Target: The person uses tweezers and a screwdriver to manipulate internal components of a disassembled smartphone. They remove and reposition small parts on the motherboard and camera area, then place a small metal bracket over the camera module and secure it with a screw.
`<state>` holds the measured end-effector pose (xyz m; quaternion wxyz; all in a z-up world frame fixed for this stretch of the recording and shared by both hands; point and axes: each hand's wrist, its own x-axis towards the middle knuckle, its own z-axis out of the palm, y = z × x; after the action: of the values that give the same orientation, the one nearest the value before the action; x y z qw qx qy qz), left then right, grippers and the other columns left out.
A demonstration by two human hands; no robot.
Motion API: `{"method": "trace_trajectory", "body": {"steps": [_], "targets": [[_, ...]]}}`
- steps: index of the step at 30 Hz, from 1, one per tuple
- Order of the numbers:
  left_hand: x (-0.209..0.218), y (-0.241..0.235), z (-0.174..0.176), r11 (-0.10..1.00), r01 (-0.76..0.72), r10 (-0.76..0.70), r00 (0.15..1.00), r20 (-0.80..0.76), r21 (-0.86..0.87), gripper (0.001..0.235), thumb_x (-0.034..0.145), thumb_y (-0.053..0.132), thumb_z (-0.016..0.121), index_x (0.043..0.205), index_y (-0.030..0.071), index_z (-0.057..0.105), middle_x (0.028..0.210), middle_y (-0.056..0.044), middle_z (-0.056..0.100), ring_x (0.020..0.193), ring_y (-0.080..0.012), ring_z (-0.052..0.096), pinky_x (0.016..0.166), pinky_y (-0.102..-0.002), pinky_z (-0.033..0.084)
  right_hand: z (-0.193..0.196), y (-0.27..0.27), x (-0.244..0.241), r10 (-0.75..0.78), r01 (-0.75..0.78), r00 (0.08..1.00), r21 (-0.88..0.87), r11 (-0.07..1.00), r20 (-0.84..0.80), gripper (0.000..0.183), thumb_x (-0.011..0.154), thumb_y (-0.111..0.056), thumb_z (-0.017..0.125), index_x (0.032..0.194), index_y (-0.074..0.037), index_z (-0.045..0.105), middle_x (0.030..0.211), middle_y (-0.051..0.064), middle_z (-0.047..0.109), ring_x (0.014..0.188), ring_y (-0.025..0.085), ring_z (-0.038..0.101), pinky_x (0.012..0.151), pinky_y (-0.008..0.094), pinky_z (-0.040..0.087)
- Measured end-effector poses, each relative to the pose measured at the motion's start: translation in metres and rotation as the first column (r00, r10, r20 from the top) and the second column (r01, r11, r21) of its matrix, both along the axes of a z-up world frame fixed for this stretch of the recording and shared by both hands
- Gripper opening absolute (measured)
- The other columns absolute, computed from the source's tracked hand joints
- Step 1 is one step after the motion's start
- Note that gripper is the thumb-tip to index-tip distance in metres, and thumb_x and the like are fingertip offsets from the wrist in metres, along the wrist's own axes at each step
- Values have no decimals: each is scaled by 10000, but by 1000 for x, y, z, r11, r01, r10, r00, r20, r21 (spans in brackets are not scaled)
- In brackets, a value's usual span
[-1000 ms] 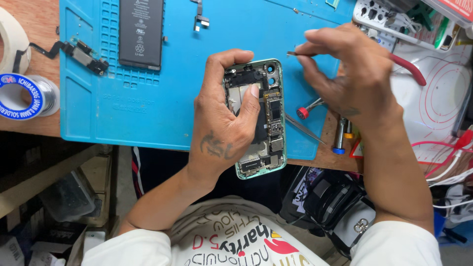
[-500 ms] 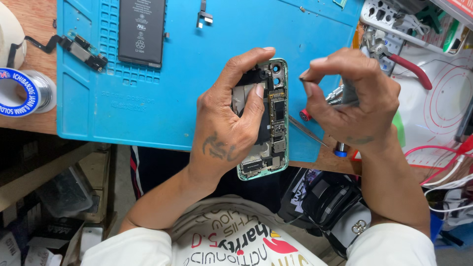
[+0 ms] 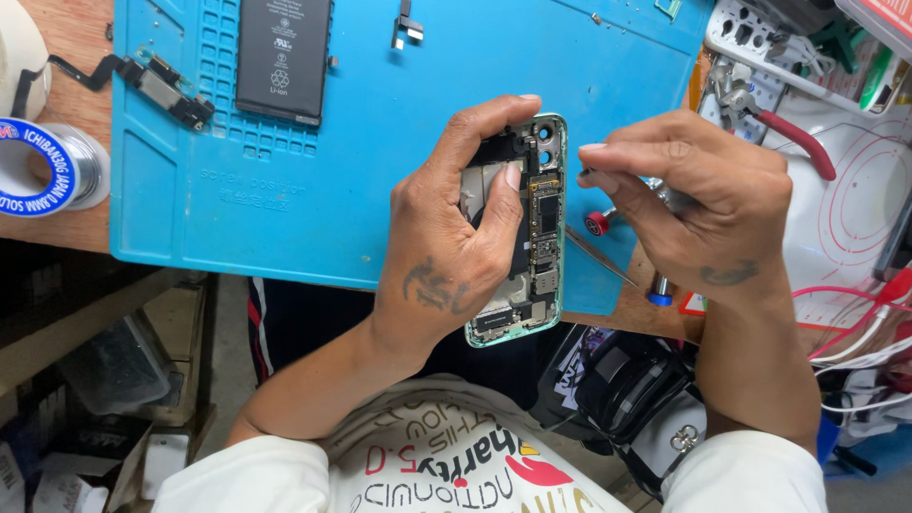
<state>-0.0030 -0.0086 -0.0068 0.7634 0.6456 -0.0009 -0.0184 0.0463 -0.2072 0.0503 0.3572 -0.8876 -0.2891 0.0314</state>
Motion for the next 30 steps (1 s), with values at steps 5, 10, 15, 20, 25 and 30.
{"method": "trace_trajectory", "body": {"steps": [5,10,15,20,25,30], "targets": [[-1,0,-2,1000,-9,9,1000,20,-4,314,1090,-23,561,1392,64,563,1292,-91,714,1128,-145,751,985,-272,623,6,3,-2,-4,5,999,-16,1000,37,171,899,128,779,1029,57,694,965,184,725,866,215,736,704,264,594],[0,0,-2,1000,1,-1,1000,-6,-4,324,1078,-16,561,1391,70,562,1269,-92,722,1084,-143,762,988,-289,635,5,5,-5,-31,35,997,-63,997,66,169,841,125,807,958,71,698,882,182,730,767,207,729,627,265,560],[0,0,-2,1000,-5,5,1000,15,5,318,1090,-14,564,1397,73,556,1255,-92,726,1087,-137,761,969,-273,636,3,3,-3,9,-5,998,-60,998,68,166,901,102,811,1022,52,707,947,169,736,838,196,739,698,258,584],[0,0,-1,1000,0,0,1000,-1,-9,314,1087,-10,569,1389,74,560,1208,-84,736,1031,-121,760,963,-285,640,3,4,-4,-29,33,998,-77,996,49,156,858,92,821,971,61,717,900,173,739,770,192,731,625,252,562],[1,1,0,1000,8,-8,999,-38,-14,370,1072,-4,573,1429,93,569,1178,-78,742,971,-109,755,905,-276,638,4,5,-5,-29,34,998,-81,996,54,164,859,80,825,980,63,715,916,178,735,798,201,731,657,273,570],[0,1,-1,1000,0,0,1000,-11,-8,329,1082,-11,571,1398,83,562,1227,-79,728,1028,-111,756,937,-272,635,5,3,-5,13,-12,1000,-40,999,25,142,964,131,750,1080,61,707,1000,176,735,876,213,752,739,278,619]]}}
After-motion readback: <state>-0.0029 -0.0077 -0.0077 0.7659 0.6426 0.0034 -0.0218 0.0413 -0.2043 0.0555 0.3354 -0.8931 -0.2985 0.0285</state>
